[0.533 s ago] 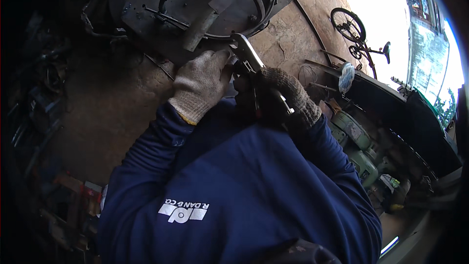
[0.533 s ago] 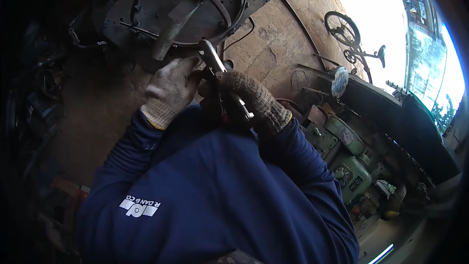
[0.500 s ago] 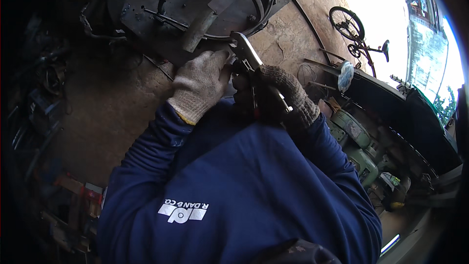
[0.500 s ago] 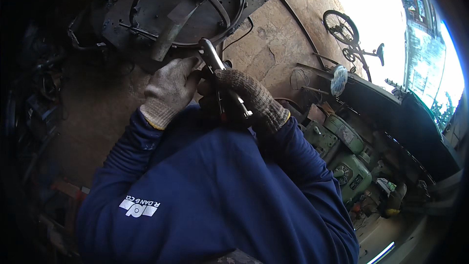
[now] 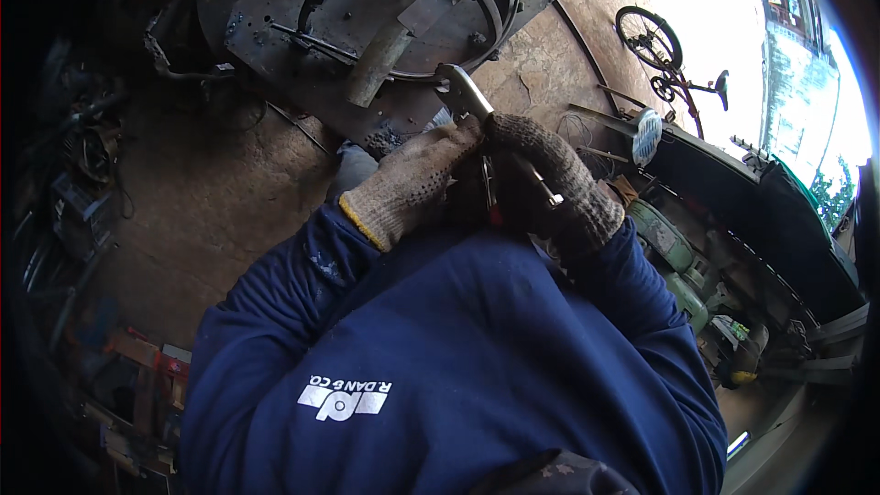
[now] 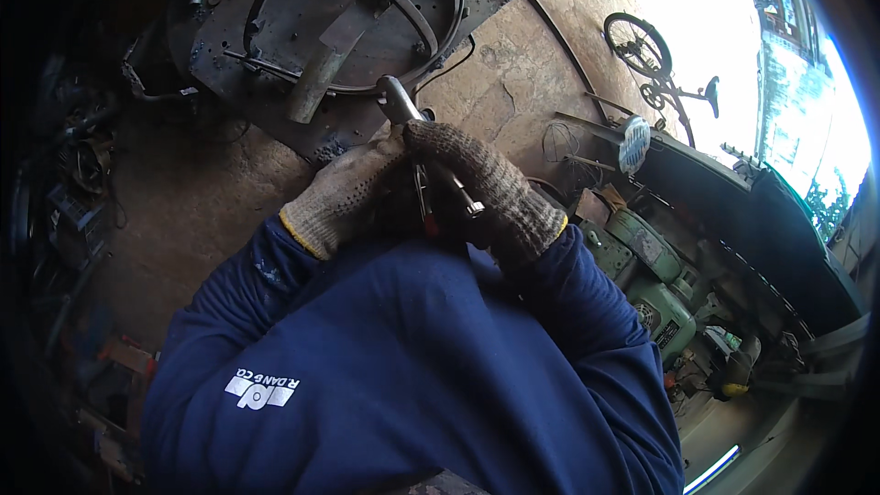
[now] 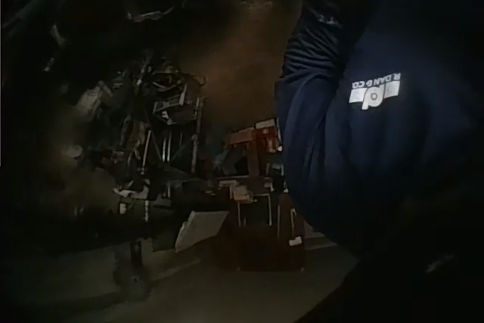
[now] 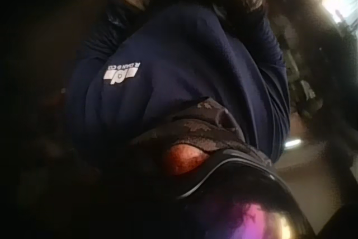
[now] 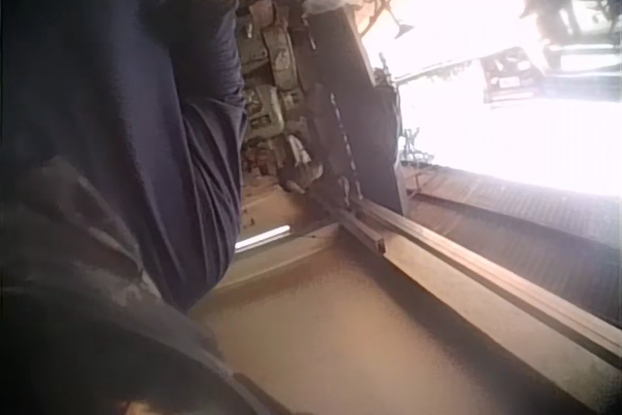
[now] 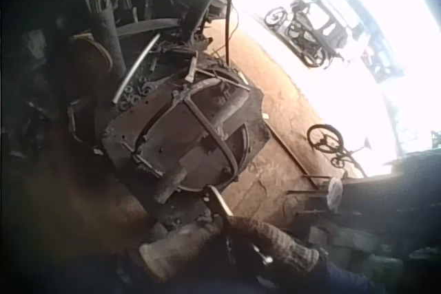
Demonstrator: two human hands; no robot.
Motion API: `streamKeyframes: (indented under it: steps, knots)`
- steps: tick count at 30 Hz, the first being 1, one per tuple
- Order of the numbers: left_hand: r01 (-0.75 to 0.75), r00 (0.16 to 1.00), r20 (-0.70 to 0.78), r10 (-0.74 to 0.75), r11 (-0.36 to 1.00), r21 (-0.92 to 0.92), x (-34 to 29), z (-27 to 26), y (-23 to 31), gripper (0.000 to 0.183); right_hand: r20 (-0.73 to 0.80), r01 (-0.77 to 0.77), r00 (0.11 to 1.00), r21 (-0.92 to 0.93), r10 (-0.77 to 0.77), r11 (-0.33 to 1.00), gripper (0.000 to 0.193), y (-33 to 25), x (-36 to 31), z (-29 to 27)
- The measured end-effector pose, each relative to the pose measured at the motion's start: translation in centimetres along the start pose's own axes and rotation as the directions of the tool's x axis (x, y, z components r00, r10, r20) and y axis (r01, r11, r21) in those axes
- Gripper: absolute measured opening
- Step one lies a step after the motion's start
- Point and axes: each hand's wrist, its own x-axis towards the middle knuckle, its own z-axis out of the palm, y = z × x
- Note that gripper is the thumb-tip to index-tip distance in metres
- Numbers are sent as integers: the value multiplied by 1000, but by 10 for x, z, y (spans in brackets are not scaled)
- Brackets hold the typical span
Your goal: The person positions a circular metal frame assembly on a workbench, clamps locking pliers onto the metal parts, strikes the assembly with a hammer, and manipulates the metal pieces by hand and with the pliers.
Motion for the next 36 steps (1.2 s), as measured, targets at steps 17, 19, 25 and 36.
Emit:
streamKeyframes:
  steps: [17,19,25,36]
  knots:
    - [127,991,-16,-130,985,-120,12,14,4,40,-86,-369,928,-345,363,863,52,-65,-8,21]
    - [202,978,-14,-210,954,-222,14,16,5,40,-121,-196,980,-718,157,668,51,-56,-16,17]
    - [101,991,115,-65,933,-347,18,17,-7,20,-155,-269,957,-793,247,546,52,-57,-23,21]
    - [-213,974,4,227,921,-326,-5,41,41,31,-446,103,814,-519,-372,849,40,-36,-61,9]
